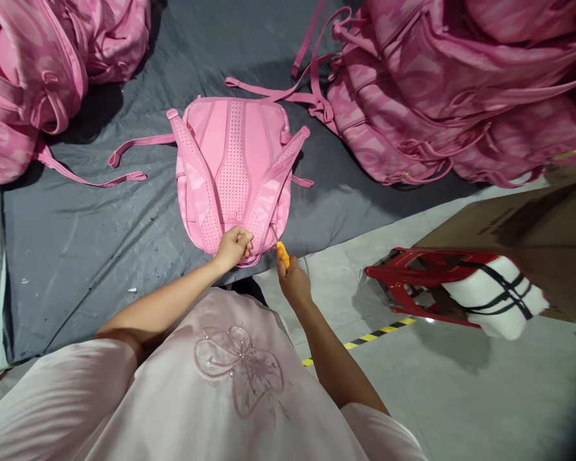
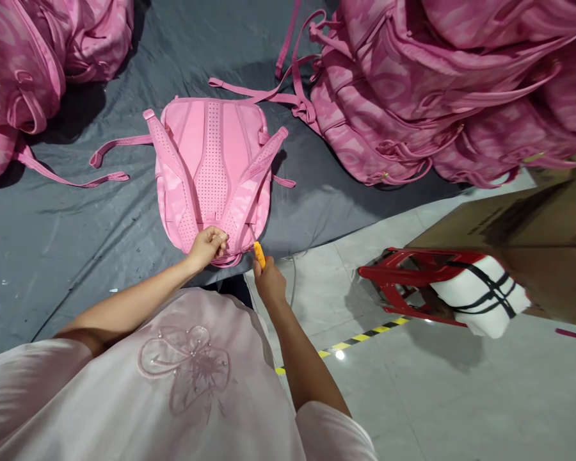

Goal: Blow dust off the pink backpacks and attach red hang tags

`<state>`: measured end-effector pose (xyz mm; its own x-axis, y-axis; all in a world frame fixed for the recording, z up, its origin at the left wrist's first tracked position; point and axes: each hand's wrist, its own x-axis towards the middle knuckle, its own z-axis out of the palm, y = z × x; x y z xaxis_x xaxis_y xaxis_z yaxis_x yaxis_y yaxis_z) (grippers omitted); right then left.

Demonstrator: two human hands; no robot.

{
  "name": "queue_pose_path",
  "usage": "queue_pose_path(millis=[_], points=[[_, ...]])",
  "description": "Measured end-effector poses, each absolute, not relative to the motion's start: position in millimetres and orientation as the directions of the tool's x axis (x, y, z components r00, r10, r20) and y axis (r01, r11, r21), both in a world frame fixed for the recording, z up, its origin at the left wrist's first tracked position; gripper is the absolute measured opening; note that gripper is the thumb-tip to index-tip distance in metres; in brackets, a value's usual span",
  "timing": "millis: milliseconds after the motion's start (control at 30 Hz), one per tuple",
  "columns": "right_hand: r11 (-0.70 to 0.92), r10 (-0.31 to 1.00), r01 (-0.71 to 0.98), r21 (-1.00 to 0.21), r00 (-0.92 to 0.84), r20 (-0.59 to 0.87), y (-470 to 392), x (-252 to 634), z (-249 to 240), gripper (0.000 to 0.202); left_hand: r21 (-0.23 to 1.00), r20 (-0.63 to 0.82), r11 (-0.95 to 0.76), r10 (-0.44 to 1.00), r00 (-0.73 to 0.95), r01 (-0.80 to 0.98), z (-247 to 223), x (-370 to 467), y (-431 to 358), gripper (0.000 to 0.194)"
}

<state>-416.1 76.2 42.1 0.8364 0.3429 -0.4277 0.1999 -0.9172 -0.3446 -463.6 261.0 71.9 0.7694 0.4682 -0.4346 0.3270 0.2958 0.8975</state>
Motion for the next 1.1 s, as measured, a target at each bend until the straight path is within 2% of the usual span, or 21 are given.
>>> queue_pose_path(millis=[100, 167, 267, 433, 533, 667, 767, 833, 933, 967, 1033, 1100], points=[[-0.817, 0.375, 0.086, -0.570, 0.831, -0.411, 53.6, -428.0, 36.3, 0.034, 0.936, -0.330, 0.045, 0.460, 0.824, 0.350, 69.4, -454.8, 264.8, 0.005], [-0.736, 0.376, 0.021, -0.677, 0.844, -0.382, 36.4, -444.4, 30.6, 0.036, 0.926, -0.303, -0.081, 0.427, 0.852, 0.370, 70.6, -449.4, 270.0, 0.003], [-0.660, 0.359, -0.017, -0.751, 0.871, -0.335, 16.7, -475.8, 21.9, 0.038, 0.885, -0.352, -0.165, 0.375, 0.858, 0.435, 76.6, -442.4, 279.3, 0.008], [-0.598, 0.404, 0.036, -0.801, 0.876, -0.262, 6.0, -503.2, 11.7, 0.041, 0.829, -0.404, -0.269, 0.317, 0.858, 0.490, 91.2, -439.9, 284.0, 0.010], [-0.520, 0.430, 0.062, -0.852, 0.881, -0.198, 4.4, -492.4, 10.1, 0.042, 0.816, -0.475, -0.198, 0.305, 0.825, 0.543, 98.2, -442.0, 281.0, 0.019], [-0.460, 0.378, 0.035, -0.887, 0.912, -0.160, -5.3, -467.5, 6.2, 0.046, 0.819, -0.574, 0.165, 0.262, 0.776, 0.550, 99.7, -449.2, 275.2, 0.022], [-0.510, 0.363, 0.026, -0.860, 0.913, -0.187, -15.4, -457.8, -0.7, 0.046, 0.827, -0.555, 0.330, 0.345, 0.757, 0.455, 88.9, -463.0, 261.5, 0.019], [-0.533, 0.418, 0.056, -0.845, 0.885, -0.205, -16.7, -454.8, -4.8, 0.046, 0.844, -0.525, 0.382, 0.436, 0.731, 0.378, 73.4, -473.7, 252.6, 0.017], [-0.519, 0.544, 0.099, -0.849, 0.805, -0.239, -6.9, -454.5, -4.3, 0.049, 0.921, -0.377, 0.336, 0.644, 0.665, 0.197, 44.1, -499.8, 249.8, 0.004], [-0.524, 0.578, 0.116, -0.844, 0.776, -0.252, -2.2, -456.1, -2.2, 0.050, 0.938, -0.342, 0.295, 0.693, 0.634, 0.184, 35.2, -514.7, 250.1, 0.005], [-0.550, 0.632, 0.172, -0.817, 0.725, -0.273, 6.0, -461.2, 3.4, 0.051, 0.919, -0.366, 0.178, 0.715, 0.595, 0.352, 19.1, -556.4, 248.6, 0.018], [-0.585, 0.673, 0.247, -0.773, 0.680, -0.292, 11.3, -467.6, 7.3, 0.052, 0.784, -0.477, 0.055, 0.691, 0.543, 0.618, 2.2, -611.6, 245.0, 0.025]])
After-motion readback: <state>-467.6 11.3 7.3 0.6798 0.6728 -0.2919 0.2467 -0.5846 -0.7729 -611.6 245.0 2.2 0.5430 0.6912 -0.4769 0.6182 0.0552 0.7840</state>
